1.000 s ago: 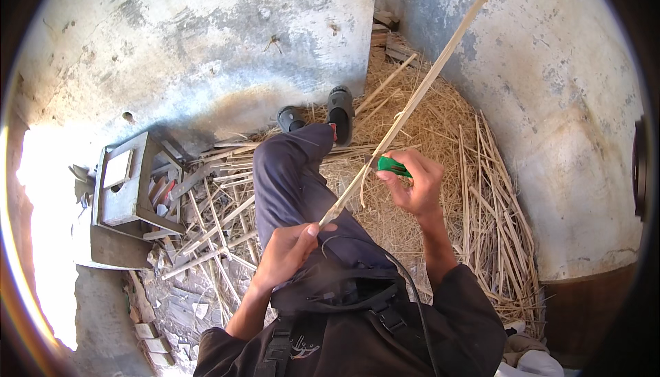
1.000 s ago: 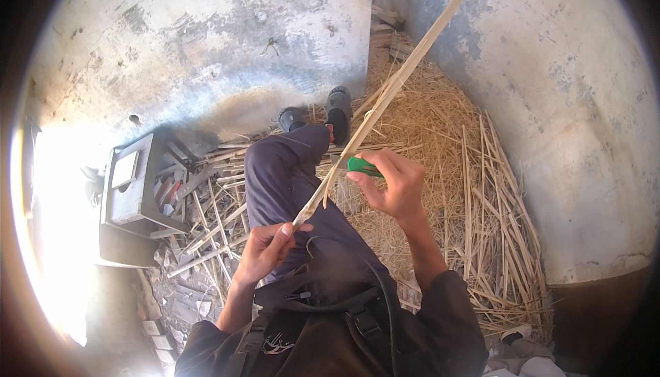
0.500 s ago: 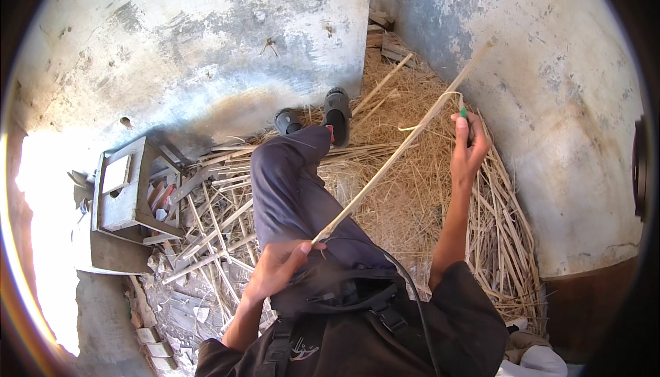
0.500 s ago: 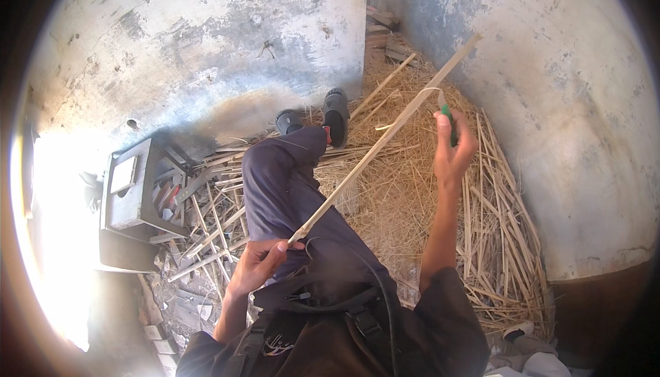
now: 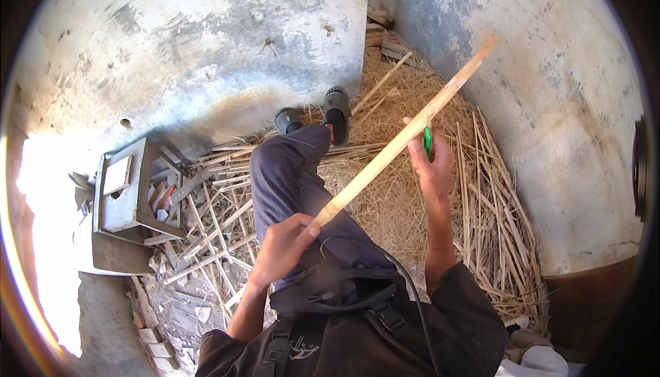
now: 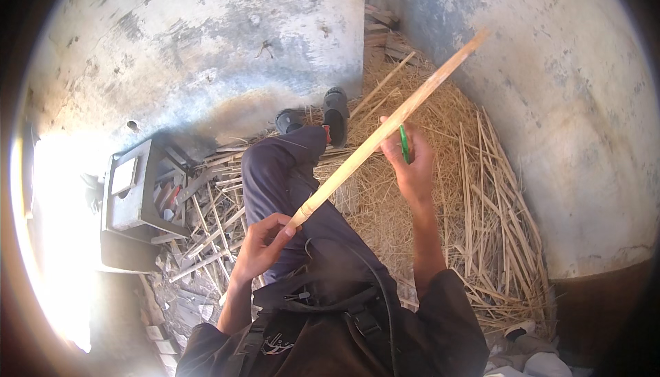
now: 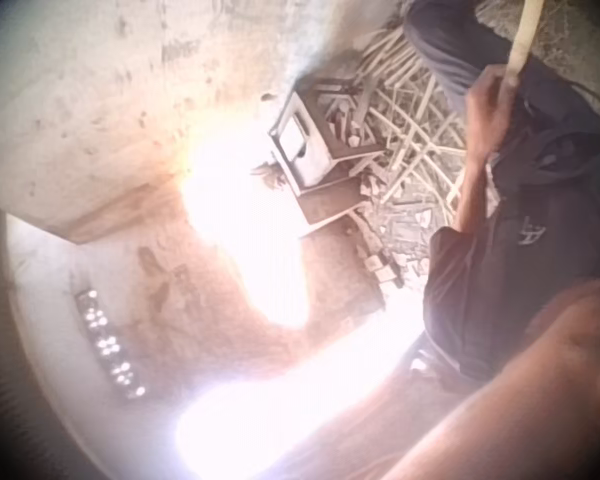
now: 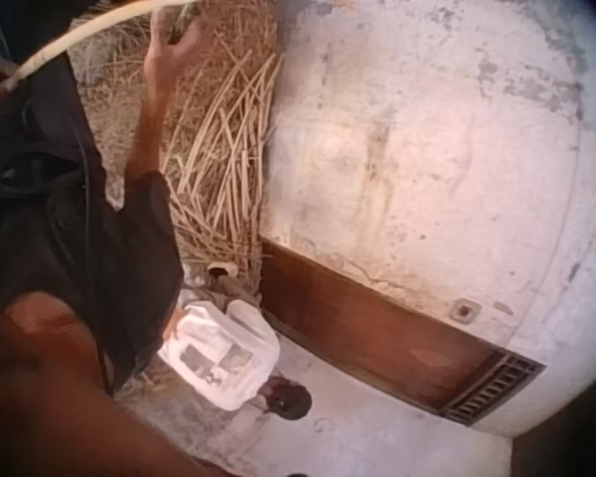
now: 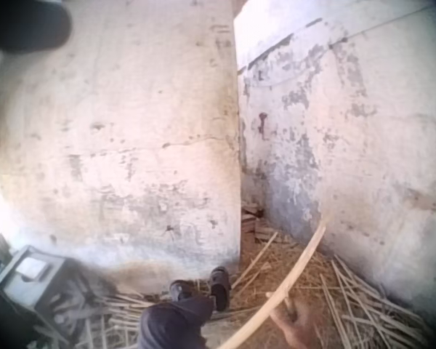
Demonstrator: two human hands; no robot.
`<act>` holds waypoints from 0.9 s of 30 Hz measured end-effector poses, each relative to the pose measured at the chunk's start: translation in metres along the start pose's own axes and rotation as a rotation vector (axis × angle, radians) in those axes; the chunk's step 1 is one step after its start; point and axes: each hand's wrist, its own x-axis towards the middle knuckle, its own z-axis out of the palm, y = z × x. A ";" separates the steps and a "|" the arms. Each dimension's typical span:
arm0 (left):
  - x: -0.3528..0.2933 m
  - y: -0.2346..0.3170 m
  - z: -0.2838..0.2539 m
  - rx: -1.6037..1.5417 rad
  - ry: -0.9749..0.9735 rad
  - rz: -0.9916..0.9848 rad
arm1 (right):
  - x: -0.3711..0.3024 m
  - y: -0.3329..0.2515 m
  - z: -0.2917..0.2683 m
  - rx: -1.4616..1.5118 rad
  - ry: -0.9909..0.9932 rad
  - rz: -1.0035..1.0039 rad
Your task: The person sits on the floor and uses a green utility knife to shave thin strips from a long bamboo pole. They hold the pole with their left hand and scrape the blade along its length with their right hand, creating a pile of shavings on the ground.
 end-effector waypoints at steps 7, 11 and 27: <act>0.012 0.036 -0.007 0.246 -0.046 -0.060 | -0.002 0.000 0.002 0.316 -0.125 0.143; 0.019 0.034 -0.007 0.289 -0.054 0.052 | -0.003 -0.005 0.007 0.346 -0.144 0.157; 0.027 0.063 0.001 0.159 0.032 0.059 | -0.032 0.005 0.022 -0.231 -0.201 -0.458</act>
